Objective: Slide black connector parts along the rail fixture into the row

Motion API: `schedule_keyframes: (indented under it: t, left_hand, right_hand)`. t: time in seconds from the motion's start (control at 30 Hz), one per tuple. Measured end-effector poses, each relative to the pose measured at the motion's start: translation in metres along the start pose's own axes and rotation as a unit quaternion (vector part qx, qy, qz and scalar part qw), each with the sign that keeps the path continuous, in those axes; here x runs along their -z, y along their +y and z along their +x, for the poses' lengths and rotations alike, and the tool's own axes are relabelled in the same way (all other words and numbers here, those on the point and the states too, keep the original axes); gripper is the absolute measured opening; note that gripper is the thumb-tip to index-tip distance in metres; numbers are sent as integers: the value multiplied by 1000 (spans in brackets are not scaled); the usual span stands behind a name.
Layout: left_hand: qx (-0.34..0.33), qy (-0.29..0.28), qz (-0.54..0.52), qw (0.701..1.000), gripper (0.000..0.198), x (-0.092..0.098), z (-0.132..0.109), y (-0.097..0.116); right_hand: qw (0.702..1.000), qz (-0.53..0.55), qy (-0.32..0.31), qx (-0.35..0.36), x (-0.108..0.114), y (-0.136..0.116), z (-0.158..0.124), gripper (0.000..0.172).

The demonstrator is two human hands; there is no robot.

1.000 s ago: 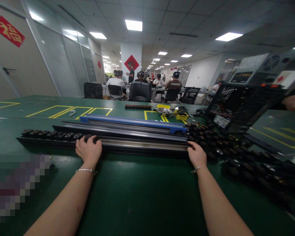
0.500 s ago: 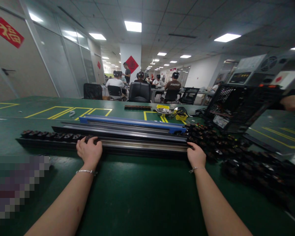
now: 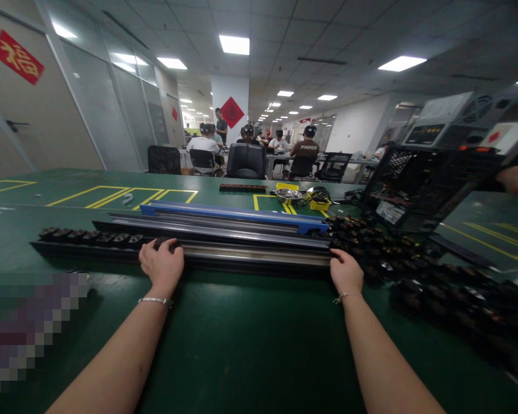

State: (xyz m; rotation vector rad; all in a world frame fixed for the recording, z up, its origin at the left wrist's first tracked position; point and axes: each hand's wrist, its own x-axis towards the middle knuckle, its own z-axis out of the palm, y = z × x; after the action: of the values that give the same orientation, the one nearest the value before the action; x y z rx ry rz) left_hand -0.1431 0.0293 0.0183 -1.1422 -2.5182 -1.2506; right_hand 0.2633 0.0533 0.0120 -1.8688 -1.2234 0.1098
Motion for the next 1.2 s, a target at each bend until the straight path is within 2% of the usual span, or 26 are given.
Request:
schedule_keyframes:
  t: [0.43, 0.73, 1.2]
  left_hand:
    - [-13, 3, 1, 1000, 36, -3, -1, 1]
    - [-23, -4, 5, 1000, 35, -2, -4, 4]
    - [-47, 9, 10, 999, 33, -5, -7, 3]
  right_hand:
    - [999, 50, 11, -14, -3, 6, 2, 39]
    - [999, 39, -5, -29, 1, 2, 1, 44]
    - [999, 40, 11, -4, -4, 7, 2, 42]
